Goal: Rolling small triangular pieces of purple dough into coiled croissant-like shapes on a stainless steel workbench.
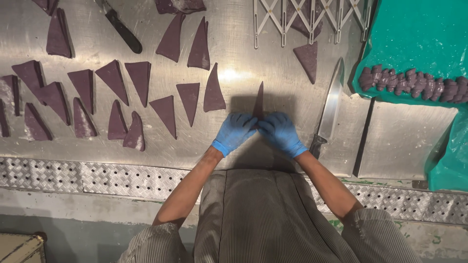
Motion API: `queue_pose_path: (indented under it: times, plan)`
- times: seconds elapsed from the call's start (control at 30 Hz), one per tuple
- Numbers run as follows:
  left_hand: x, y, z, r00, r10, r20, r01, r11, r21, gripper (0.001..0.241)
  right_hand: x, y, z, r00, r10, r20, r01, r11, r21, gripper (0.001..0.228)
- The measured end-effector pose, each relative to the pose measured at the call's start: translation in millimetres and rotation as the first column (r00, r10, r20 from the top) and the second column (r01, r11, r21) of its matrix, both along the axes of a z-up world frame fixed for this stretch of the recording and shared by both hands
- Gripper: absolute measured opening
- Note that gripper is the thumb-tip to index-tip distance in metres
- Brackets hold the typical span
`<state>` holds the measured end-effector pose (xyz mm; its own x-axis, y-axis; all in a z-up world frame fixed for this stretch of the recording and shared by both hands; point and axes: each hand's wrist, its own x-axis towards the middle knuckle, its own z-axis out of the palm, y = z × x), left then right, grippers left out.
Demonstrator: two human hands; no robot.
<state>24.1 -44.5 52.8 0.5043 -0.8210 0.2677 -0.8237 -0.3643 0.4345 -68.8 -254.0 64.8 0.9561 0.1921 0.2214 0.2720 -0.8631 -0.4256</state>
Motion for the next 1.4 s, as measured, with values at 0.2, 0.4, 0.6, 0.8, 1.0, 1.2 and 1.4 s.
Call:
queue_pose_path:
  times: [0.2,0.4,0.6,0.8,1.0,1.2,1.4]
  plan:
    - [10,-5,-2,1.000,0.013,-0.006,-0.013,1.000,-0.001,0.041,7,-7,-4,1.000,-0.015,0.009,0.015,0.999,-0.050,0.035]
    - [18,-12,-8,0.999,0.002,-0.043,-0.002,1.000,0.002,0.043,18,-11,0,0.999,-0.035,0.007,0.035,0.998,-0.056,0.040]
    - [28,-29,-3,0.998,-0.067,0.018,0.065,0.993,0.095,0.062,26,-18,-2,0.997,-0.070,0.014,0.070,0.997,-0.031,0.045]
    - [14,-37,-9,0.489,0.090,-0.868,-0.445,0.881,-0.159,0.040,25,-10,34,0.957,-0.268,-0.112,0.290,0.906,0.308,0.066]
    - [-32,-31,-17,-0.288,-0.505,-0.814,-0.806,0.587,-0.079,0.032,32,-9,52,0.921,0.045,-0.388,0.268,0.651,0.710,0.063]
    - [-54,-32,53,0.119,-0.182,-0.976,-0.612,0.760,-0.216,0.038,19,-16,112,0.814,0.188,-0.550,0.396,0.513,0.761,0.057]
    - [-53,-39,117,-0.086,-0.313,-0.946,-0.706,0.689,-0.164,0.038,4,-26,138,0.830,0.208,-0.518,0.400,0.427,0.811,0.063]
